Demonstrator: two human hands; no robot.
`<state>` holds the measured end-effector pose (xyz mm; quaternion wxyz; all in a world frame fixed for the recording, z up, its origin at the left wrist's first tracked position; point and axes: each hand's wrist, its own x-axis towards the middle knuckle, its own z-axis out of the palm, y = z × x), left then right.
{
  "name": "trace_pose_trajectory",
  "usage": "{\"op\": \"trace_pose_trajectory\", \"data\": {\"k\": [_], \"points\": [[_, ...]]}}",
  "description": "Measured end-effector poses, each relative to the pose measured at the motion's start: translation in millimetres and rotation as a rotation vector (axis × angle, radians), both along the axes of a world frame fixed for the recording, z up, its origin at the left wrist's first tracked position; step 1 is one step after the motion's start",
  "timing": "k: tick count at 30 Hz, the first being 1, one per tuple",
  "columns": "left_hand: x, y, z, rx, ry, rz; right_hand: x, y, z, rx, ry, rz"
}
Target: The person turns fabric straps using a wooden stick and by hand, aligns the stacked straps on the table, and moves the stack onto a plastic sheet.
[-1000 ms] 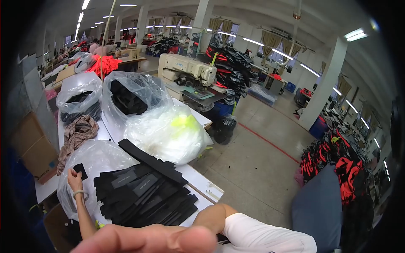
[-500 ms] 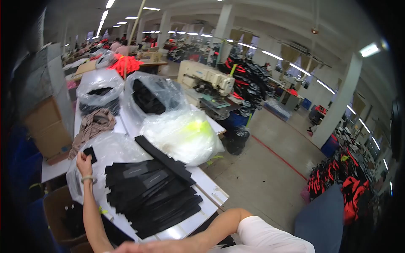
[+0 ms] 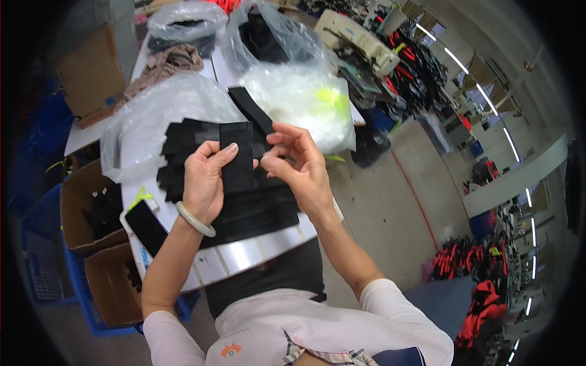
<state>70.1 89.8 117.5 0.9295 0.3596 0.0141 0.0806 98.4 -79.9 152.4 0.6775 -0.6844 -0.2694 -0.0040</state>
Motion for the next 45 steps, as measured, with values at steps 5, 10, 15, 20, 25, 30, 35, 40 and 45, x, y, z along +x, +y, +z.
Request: {"op": "trace_pose_trajectory", "data": {"k": [5, 10, 15, 20, 25, 30, 35, 40, 45], "points": [[-24, -48, -32, -0.265, 0.174, -0.118, -34, -47, -53, -0.24, -0.208, -0.012], [-32, -77, -53, -0.398, 0.25, -0.112, -49, -69, -90, -0.111, -0.074, -0.059], [-30, -93, -62, -0.458, 0.212, 0.013, -58, -58, -101, 0.104, 0.185, -0.115], [-28, -104, -60, -0.414, 0.206, 0.125, -58, -48, -105, 0.157, 0.286, -0.151], [-25, -106, -62, -0.482, 0.23, 0.142, -58, -43, -108, 0.229, 0.316, -0.127], [-25, -114, -69, -0.502, 0.222, 0.09, -49, -47, -114, 0.362, 0.406, -0.218], [-24, -123, -87, -0.482, 0.202, 0.041, -36, -67, -117, 0.089, 0.112, -0.418], [-42, -120, -72, 0.744, 0.075, 0.448, -27, -90, -100, -0.212, -0.346, -0.574], [-40, -136, -70, 0.777, -0.087, 0.384, -41, -75, -72, -0.477, -0.477, -0.504]]}}
